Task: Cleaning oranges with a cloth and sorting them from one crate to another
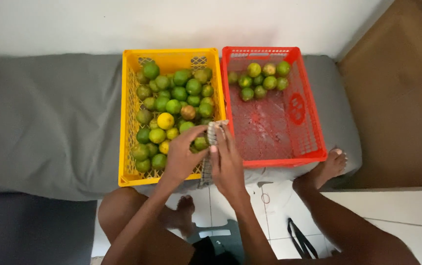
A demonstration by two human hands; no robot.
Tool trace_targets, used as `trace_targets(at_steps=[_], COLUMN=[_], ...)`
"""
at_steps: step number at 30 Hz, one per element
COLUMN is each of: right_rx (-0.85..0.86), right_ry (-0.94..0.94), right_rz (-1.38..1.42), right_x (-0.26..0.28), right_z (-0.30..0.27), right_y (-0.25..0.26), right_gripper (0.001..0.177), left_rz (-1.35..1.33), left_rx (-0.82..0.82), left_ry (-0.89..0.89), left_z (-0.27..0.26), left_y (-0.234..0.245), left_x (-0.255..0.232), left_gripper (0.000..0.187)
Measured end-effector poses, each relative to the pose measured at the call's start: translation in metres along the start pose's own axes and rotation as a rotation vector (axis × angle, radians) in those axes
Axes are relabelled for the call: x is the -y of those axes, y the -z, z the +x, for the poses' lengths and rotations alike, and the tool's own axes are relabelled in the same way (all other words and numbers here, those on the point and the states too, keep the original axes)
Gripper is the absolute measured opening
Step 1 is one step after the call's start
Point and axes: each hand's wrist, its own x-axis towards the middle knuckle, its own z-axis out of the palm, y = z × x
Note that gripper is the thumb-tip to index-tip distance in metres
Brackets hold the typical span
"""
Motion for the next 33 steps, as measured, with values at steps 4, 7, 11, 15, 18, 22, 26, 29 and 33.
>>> trace_targets(at_steps=[4, 7, 11, 15, 18, 22, 26, 29, 33], right_rx=[-0.019, -0.03, -0.071, -0.071, 0.009, -0.074, -0.231, -0.182, -0.082], right_ry=[-0.191, -0.385, -0.092, -0.025, -0.176, -0.244, 0.017, -0.074, -0.299], right_rz=[0.373, 0.552, 0.099, 0.003, 0.418, 0.579, 0.13, 0.476, 0.641], right_x=[-0.029, -0.022, 0.009, -0.021, -0.034, -0.037, -0.017, -0.024, -0.024], right_z=[-0.004, -0.003, -0.005, -0.004, -0.004, -0.005, -0.008, -0.003, -0.005], right_y=[-0.011, -0.009, -0.009, -0.013, -0.008, -0.019, -0.015, -0.008, -0.014], right_gripper=[0.048, 0.056, 0.047, 0.044, 0.05, 0.054, 0.044, 0.049, 0.061], left_rz=[-0.058, -0.207, -0.148, -0.124, -0.15, -0.292, -0.174, -0.274, -0.239], left_rx=[0.177, 0.199, 0.136, 0.243, 0.399, 0.305, 0.345, 0.365, 0.284], left_ry=[-0.014, 0.045, 0.068, 0.043, 0.077, 0.09, 0.077, 0.028, 0.033], left_z=[-0.012, -0.008, 0.003, -0.004, -0.009, 0.009, 0.005, 0.001, 0.005], left_y=[-0.005, 0.002, 0.013, 0.008, 0.009, 0.016, 0.007, -0.001, 0.004], left_x=[0.001, -0.002, 0.003, -0.01, -0.009, -0.013, -0.012, -0.01, -0.004], left_gripper=[0.059, 0.059, 0.059, 0.057, 0.057, 0.06, 0.061, 0.056, 0.058])
